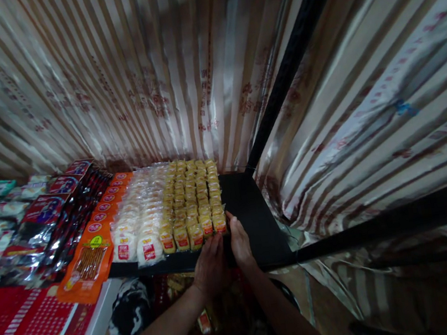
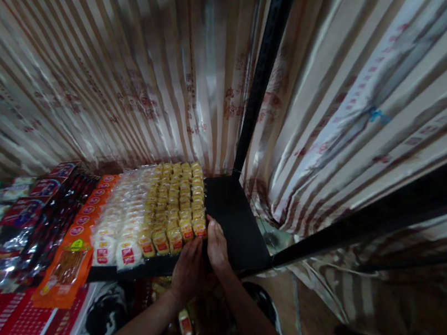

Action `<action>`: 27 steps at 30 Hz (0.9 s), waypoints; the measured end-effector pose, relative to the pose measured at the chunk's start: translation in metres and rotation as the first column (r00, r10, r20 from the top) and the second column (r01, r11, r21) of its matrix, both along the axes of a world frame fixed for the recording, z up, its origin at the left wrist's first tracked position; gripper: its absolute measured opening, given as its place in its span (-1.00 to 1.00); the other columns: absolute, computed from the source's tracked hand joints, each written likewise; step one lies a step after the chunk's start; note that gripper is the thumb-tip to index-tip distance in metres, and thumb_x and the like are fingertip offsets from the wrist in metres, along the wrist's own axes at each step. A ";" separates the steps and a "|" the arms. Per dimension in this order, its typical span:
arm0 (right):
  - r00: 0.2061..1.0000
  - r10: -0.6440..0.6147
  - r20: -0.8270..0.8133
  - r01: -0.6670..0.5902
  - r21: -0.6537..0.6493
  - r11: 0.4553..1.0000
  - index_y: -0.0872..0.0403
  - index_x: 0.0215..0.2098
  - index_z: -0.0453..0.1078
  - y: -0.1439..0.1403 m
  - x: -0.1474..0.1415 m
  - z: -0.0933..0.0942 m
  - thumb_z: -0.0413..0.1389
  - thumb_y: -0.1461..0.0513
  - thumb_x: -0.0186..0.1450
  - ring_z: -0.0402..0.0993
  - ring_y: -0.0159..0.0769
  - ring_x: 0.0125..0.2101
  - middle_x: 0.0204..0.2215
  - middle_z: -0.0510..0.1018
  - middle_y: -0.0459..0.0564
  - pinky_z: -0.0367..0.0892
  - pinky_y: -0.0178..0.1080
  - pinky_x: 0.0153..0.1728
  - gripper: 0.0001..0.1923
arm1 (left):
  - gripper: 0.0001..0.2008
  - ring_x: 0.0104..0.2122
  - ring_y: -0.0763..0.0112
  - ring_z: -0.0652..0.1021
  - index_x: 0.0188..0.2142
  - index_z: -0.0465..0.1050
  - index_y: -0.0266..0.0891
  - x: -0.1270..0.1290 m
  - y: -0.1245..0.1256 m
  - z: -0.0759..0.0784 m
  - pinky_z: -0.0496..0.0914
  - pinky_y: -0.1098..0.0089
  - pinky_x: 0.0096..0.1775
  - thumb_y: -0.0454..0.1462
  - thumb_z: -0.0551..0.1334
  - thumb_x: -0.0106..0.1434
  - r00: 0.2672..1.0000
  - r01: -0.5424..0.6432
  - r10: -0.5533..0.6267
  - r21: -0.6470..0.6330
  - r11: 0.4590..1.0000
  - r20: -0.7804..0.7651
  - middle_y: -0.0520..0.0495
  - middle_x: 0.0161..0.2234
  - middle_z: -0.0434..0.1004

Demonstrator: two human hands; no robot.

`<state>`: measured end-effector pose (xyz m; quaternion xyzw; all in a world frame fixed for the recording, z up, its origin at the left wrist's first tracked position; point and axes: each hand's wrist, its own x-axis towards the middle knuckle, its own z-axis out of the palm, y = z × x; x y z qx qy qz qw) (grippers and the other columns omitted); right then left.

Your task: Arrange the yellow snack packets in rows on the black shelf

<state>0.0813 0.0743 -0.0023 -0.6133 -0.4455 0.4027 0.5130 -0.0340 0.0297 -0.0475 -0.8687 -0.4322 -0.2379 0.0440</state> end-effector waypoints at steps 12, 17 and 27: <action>0.953 0.029 -0.303 -0.030 0.001 1.000 0.11 0.12 0.27 0.031 -0.001 -0.003 -0.28 -0.19 0.26 0.33 -0.23 0.07 0.08 0.39 0.05 0.30 -0.19 0.05 -0.25 | -0.47 0.19 0.12 0.20 0.17 0.11 -0.52 0.006 -0.002 0.002 0.22 0.13 0.12 -0.38 -0.03 0.20 0.998 -0.055 0.055 -0.055 0.997 -0.005 -0.36 0.14 0.24; 0.952 0.003 -0.308 -0.017 -0.041 0.999 0.12 0.11 0.27 0.031 0.002 -0.009 -0.23 -0.19 0.24 0.28 -0.20 0.11 0.10 0.36 0.05 0.25 -0.16 0.10 -0.26 | -0.52 0.15 0.13 0.27 0.14 0.18 -0.52 0.008 -0.003 0.003 0.26 0.17 0.10 -0.37 -0.03 0.23 0.994 -0.108 0.106 -0.048 0.993 -0.040 -0.33 0.13 0.27; 0.908 -0.058 -0.415 0.043 -0.045 0.998 0.14 0.12 0.25 0.051 0.001 -0.005 -0.20 -0.17 0.25 0.41 -0.19 0.00 -0.03 0.49 0.11 0.32 -0.13 0.03 -0.29 | -0.52 0.16 0.15 0.26 0.14 0.18 -0.53 0.010 -0.002 -0.001 0.24 0.16 0.09 -0.40 -0.03 0.23 0.994 -0.106 0.105 -0.018 0.994 -0.034 -0.37 0.13 0.27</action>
